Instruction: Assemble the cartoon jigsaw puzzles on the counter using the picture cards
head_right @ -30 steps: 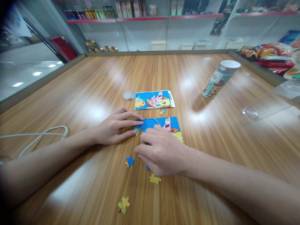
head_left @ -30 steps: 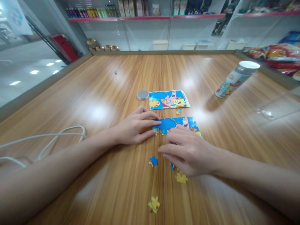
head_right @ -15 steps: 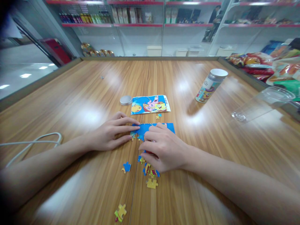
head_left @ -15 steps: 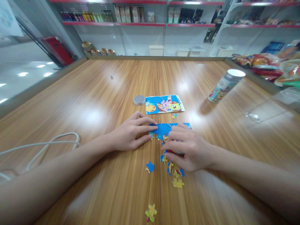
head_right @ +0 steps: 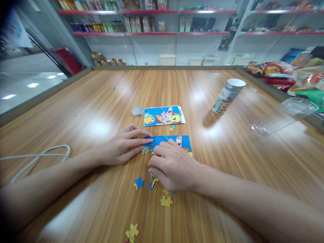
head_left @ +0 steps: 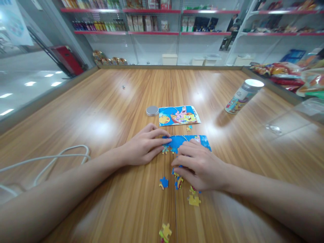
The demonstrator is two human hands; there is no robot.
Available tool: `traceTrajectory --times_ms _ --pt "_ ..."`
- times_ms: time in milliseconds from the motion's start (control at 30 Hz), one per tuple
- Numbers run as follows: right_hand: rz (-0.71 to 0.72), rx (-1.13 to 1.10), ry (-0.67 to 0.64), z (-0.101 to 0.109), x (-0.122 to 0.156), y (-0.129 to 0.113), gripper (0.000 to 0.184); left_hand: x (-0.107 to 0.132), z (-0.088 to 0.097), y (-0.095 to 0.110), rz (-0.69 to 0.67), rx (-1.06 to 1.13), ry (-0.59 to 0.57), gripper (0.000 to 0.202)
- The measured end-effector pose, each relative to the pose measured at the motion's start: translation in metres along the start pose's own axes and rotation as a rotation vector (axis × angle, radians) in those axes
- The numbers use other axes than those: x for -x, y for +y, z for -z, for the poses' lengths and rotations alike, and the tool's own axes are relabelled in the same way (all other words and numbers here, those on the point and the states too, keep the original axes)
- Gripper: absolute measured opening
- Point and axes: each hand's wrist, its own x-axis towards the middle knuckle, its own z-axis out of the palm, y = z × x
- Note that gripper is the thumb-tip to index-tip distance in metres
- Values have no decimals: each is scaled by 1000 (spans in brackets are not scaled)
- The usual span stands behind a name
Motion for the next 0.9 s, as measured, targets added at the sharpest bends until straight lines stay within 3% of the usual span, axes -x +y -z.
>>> traceTrajectory --times_ms 233,667,800,900 --pt "34 -56 -34 4 2 3 18 1 1 -1 -29 33 55 44" --pt "163 23 -41 -1 -3 -1 20 -1 0 -2 -70 45 32 39" --pt "221 51 -54 2 -4 -13 19 -1 0 -4 -78 40 25 38" --pt "269 -28 -143 6 -3 -28 20 -2 0 -4 -87 46 24 38"
